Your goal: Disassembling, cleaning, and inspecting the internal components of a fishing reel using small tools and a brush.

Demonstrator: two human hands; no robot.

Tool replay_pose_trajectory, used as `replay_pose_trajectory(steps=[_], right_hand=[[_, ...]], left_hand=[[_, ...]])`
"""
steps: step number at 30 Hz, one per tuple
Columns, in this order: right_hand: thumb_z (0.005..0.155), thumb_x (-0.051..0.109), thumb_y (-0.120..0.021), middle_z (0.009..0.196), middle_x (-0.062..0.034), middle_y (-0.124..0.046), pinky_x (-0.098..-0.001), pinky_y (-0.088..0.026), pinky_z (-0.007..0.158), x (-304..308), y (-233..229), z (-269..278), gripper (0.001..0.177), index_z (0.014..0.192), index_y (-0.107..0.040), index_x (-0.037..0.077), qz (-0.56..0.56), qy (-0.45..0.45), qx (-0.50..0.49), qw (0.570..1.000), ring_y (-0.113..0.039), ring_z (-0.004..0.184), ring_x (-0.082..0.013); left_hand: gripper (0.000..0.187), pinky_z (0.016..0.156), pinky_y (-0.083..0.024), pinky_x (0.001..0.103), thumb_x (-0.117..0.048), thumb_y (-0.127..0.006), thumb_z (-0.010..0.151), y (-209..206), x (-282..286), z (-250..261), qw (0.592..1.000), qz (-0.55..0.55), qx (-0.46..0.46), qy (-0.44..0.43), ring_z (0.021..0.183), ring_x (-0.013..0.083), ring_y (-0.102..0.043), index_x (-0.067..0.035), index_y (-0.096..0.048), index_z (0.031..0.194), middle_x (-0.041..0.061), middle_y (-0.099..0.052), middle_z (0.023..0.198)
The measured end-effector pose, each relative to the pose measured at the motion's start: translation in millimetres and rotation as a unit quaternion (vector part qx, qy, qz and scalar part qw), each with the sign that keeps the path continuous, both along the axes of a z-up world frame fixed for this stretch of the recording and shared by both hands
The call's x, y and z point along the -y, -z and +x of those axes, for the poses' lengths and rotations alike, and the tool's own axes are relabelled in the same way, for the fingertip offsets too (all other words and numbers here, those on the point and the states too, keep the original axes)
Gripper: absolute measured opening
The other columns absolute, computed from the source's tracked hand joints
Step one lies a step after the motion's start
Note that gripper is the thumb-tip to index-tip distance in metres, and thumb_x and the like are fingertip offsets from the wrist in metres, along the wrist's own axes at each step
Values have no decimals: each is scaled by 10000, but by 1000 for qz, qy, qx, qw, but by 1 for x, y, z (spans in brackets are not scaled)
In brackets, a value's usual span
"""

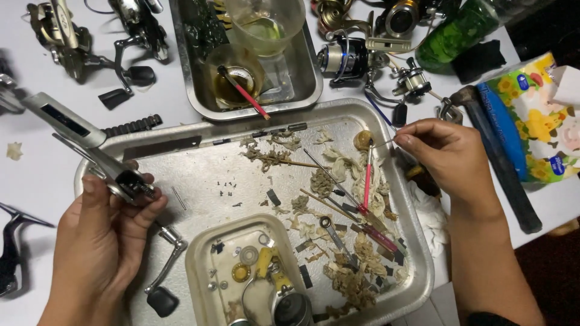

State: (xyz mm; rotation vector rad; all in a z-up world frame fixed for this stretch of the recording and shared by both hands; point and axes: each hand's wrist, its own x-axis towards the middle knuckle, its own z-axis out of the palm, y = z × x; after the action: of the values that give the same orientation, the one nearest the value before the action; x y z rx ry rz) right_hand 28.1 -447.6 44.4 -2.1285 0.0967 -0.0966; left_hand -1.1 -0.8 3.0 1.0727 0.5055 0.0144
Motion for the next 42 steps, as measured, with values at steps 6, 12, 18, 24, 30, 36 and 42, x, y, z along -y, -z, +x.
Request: replay_pose_trajectory(steps=[6, 12, 18, 24, 30, 36, 42], right_hand=[[917, 51, -758, 924, -85, -757, -233, -597, 749, 9, 13, -26, 136, 1051, -760, 26, -2, 52, -53, 997, -679, 743, -126], [899, 190, -790, 953, -50, -763, -273, -549, 740, -9, -3, -37, 132, 1003, -789, 109, -167, 71, -65, 981, -672, 802, -141], [939, 72, -742, 856, -104, -752, -252, -614, 725, -17, -14, -44, 83, 1001, -750, 19, -20, 81, -39, 996, -715, 731, -150], [927, 211, -766, 920, -75, -739, -323, -530, 747, -10, 6, -38, 141, 989, -788, 87, -203, 8, -6, 979, -655, 792, -175], [953, 214, -734, 965, -65, -753, -353, -539, 841, 8, 12, -38, 141, 999, -771, 86, -260, -64, 27, 963, -692, 883, -199], [970, 208, -702, 970, -72, -743, -388, -547, 854, 18, 21, -38, 135, 1011, -751, 89, -305, -122, 69, 942, -687, 895, -225], [1026, 265, -607, 973, -102, -748, -407, -552, 784, 15, 12, -41, 244, 1060, -750, 70, -365, -125, 29, 922, -690, 890, -265]], left_hand=[[579, 859, -657, 319, -525, -662, 903, 2, 0, 0, 1000, 3, -2, 0, 906, 195, -709, -25, -587, 1185, 137, -699, 1058], [622, 837, -666, 281, -567, -704, 865, 3, 1, 0, 1000, 19, 15, -7, 878, 169, -705, -76, -582, 1227, 108, -698, 1062], [631, 863, -658, 278, -578, -682, 880, 2, 0, -1, 999, 28, 29, 9, 907, 158, -693, -67, -578, 1235, 97, -684, 1076], [652, 837, -664, 270, -593, -701, 855, 2, 1, -2, 999, 36, 18, -2, 897, 159, -704, -76, -573, 1231, 96, -694, 1071], [615, 882, -664, 285, -583, -683, 887, 6, -3, -1, 999, 34, 23, 6, 916, 165, -699, -75, -582, 1219, 100, -685, 1083], [695, 864, -685, 274, -608, -718, 841, 6, -3, 0, 999, 39, 13, -4, 924, 157, -718, -62, -584, 1249, 103, -695, 1086], [656, 866, -675, 268, -605, -709, 851, 1, 1, -1, 999, 43, 12, -3, 905, 150, -702, -68, -591, 1209, 93, -690, 1071]])
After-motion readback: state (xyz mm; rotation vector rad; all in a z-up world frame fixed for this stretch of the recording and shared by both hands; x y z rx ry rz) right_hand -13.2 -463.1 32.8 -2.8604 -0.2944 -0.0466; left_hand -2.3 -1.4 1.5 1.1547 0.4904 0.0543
